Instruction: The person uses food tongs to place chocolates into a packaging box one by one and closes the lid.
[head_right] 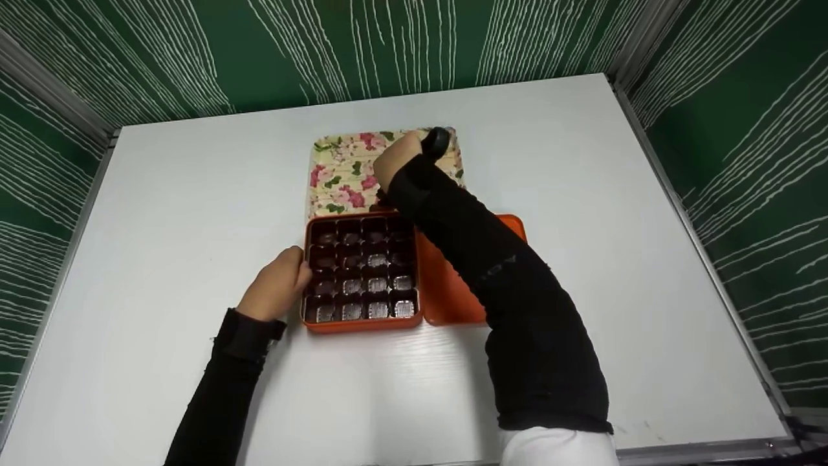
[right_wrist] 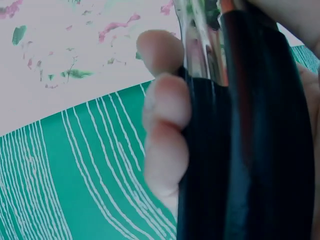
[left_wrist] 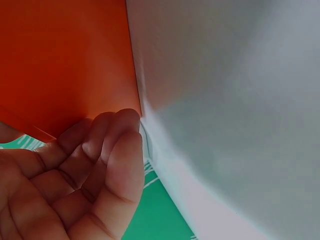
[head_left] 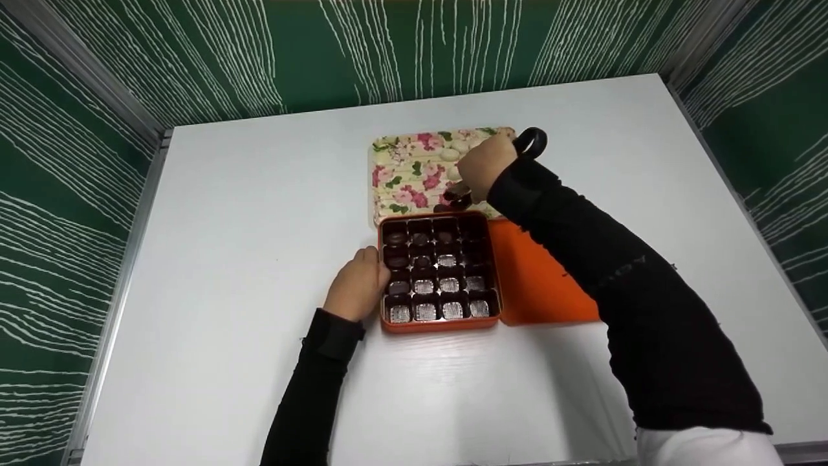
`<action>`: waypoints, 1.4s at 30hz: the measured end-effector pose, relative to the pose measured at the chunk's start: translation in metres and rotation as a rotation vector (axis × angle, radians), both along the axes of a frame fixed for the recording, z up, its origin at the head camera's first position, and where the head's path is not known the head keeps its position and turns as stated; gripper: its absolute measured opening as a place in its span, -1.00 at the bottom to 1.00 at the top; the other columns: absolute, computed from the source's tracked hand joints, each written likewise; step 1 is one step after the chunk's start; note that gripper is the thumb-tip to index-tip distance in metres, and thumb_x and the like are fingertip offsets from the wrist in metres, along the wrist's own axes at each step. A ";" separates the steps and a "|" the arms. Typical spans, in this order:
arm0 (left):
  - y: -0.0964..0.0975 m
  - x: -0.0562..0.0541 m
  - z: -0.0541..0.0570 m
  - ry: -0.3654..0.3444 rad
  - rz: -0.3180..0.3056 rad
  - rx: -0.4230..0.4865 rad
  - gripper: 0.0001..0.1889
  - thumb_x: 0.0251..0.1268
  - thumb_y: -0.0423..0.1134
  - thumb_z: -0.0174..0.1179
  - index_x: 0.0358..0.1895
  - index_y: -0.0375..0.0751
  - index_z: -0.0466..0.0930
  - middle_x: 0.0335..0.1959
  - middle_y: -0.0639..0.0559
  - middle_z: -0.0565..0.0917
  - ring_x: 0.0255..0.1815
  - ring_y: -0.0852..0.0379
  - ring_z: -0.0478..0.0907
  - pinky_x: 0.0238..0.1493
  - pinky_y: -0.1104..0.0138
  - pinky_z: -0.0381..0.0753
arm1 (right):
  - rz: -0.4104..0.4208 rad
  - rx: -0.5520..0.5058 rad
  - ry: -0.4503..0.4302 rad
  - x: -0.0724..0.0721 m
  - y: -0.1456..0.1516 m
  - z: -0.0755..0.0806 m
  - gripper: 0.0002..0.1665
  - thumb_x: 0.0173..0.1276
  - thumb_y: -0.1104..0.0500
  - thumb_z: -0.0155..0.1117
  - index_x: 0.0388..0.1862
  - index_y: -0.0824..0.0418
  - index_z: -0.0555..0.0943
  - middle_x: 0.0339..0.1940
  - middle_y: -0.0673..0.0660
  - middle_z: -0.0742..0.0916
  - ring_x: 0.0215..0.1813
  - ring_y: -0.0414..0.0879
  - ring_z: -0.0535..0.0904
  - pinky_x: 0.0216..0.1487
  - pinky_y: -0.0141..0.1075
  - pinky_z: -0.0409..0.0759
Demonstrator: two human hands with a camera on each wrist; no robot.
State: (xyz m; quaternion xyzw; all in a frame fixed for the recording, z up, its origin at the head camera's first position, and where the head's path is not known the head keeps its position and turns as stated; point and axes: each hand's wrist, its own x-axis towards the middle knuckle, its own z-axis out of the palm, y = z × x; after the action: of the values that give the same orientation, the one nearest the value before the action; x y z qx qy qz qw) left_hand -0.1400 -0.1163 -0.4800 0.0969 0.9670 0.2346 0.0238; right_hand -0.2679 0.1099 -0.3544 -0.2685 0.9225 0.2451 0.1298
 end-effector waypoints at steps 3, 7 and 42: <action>0.001 0.001 -0.001 0.003 0.002 0.004 -0.64 0.44 -0.21 -0.15 0.01 -0.48 0.45 -0.21 -0.28 0.56 -0.23 -0.22 0.59 -0.08 0.02 0.62 | 0.009 0.008 -0.014 -0.001 -0.005 -0.006 -0.52 0.22 0.15 0.30 -0.75 0.07 0.24 -0.76 -0.01 0.20 -0.60 -0.14 0.07 -0.52 -0.24 -0.02; 0.001 0.001 -0.001 0.029 -0.010 -0.011 -0.67 0.42 -0.22 -0.16 -0.05 -0.46 0.45 -0.25 -0.27 0.55 -0.26 -0.20 0.58 -0.11 0.02 0.62 | 0.039 0.039 0.008 0.000 -0.009 -0.013 -0.43 0.28 0.20 0.21 -0.75 0.05 0.08 -0.75 -0.02 0.15 -0.59 -0.15 0.02 -0.51 -0.24 -0.05; 0.004 0.003 -0.002 0.128 -0.053 -0.037 -0.78 0.38 -0.31 -0.12 -0.22 -0.43 0.44 -0.34 -0.26 0.54 -0.39 -0.16 0.55 -0.27 0.04 0.62 | -0.056 0.002 0.026 -0.011 0.016 -0.011 -0.45 0.37 0.24 0.09 -0.75 0.05 0.08 -0.74 -0.01 0.14 -0.60 -0.15 0.02 -0.48 -0.22 -0.02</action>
State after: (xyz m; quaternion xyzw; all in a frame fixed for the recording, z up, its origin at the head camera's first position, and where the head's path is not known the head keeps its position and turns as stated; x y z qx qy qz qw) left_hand -0.1369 -0.1123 -0.4818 0.1370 0.9677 0.2095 -0.0299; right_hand -0.2786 0.1261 -0.3657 -0.2392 0.9310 0.2459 0.1248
